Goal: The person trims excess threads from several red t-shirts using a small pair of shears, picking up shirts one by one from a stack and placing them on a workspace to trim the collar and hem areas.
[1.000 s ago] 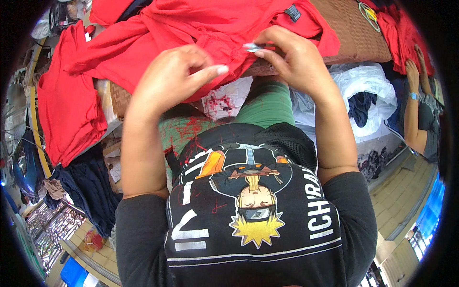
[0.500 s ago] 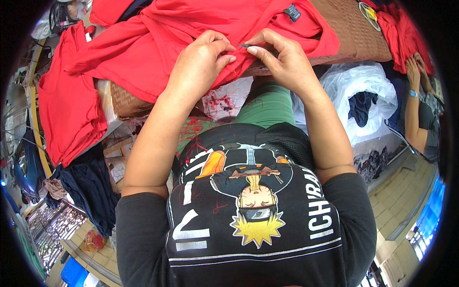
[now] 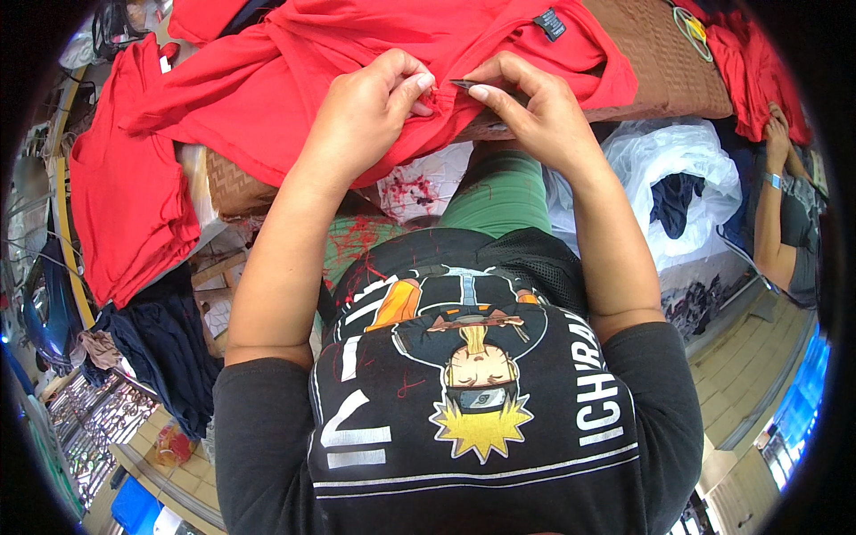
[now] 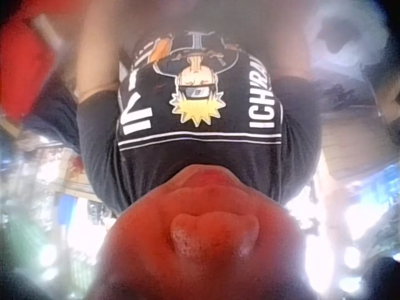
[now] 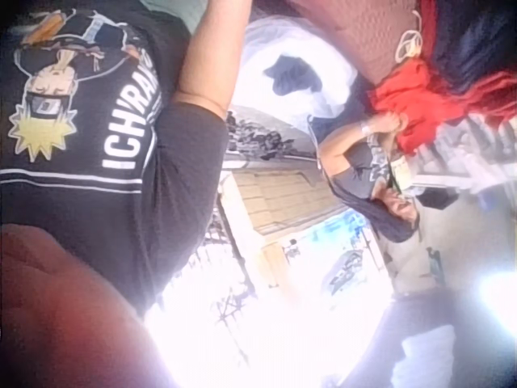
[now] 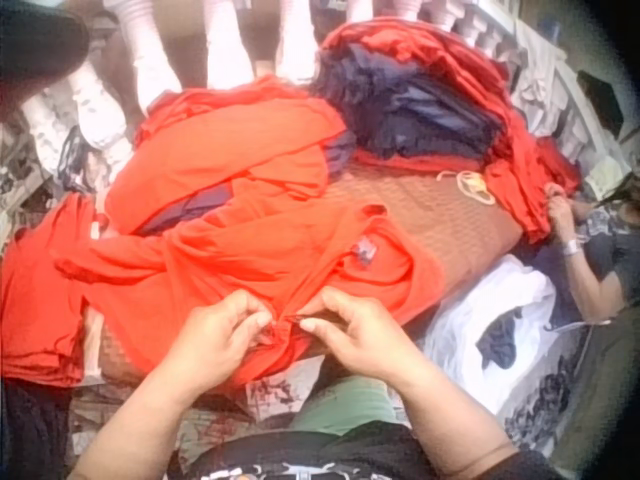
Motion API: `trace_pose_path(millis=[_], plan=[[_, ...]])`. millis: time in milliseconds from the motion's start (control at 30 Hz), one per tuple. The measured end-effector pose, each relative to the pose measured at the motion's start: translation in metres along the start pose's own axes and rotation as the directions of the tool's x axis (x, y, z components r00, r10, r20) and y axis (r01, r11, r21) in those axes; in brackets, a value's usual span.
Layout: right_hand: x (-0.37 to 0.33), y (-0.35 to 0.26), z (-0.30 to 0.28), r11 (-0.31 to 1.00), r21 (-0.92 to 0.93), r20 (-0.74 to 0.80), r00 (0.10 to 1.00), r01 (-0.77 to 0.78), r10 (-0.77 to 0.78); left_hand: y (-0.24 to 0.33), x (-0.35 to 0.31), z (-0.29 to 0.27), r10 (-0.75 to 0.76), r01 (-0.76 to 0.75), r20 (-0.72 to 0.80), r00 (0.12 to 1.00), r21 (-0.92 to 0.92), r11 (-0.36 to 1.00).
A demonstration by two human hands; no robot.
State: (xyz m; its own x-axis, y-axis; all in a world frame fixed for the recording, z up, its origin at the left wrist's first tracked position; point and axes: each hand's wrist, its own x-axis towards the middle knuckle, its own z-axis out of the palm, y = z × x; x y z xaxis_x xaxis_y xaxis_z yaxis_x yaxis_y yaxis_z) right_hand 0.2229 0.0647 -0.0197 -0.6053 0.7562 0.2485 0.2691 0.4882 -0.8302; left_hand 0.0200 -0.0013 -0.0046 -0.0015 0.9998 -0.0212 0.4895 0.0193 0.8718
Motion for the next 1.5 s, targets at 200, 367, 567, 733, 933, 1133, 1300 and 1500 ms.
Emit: trace_pose_path(millis=[200, 367, 567, 733, 933, 1133, 1300, 1500], plan=[[0.004, -0.014, -0.006, 0.970, -0.187, 0.033, 0.988, 0.156, -0.153, 0.005, 0.000, 0.000, 0.013, -0.013, 0.007, 1.000, -0.008, 1.000], [0.007, -0.021, -0.008, 0.921, -0.320, 0.100, 0.975, 0.221, -0.199, 0.006, 0.001, 0.000, 0.022, -0.022, 0.008, 1.000, 0.002, 1.000], [0.009, -0.023, -0.008, 0.923, -0.309, 0.126, 0.972, 0.231, -0.200, 0.006, 0.001, 0.000, 0.036, -0.036, 0.006, 0.999, 0.009, 0.999], [0.012, -0.022, -0.008, 0.879, -0.360, 0.146, 0.949, 0.314, -0.279, 0.009, 0.001, 0.000, 0.023, -0.023, 0.011, 1.000, 0.043, 0.999], [0.012, -0.020, -0.011, 0.894, -0.361, 0.116, 0.964, 0.266, -0.240, 0.008, 0.001, 0.000, 0.036, -0.036, 0.009, 0.999, 0.037, 0.999], [0.015, -0.023, -0.006, 0.915, -0.291, 0.141, 0.958, 0.280, -0.248, 0.011, -0.002, -0.001, 0.078, -0.078, -0.001, 0.997, 0.113, 0.991], [0.015, -0.034, -0.026, 0.894, -0.365, 0.130, 0.965, 0.260, -0.227, 0.051, -0.011, -0.043, 0.597, -0.610, 0.140, 0.790, 0.092, 0.787], [0.019, -0.044, -0.063, 0.883, -0.378, 0.081, 0.960, 0.278, -0.268, 0.080, -0.039, -0.074, 0.511, -0.511, 0.015, 0.859, -0.005, 0.859]])
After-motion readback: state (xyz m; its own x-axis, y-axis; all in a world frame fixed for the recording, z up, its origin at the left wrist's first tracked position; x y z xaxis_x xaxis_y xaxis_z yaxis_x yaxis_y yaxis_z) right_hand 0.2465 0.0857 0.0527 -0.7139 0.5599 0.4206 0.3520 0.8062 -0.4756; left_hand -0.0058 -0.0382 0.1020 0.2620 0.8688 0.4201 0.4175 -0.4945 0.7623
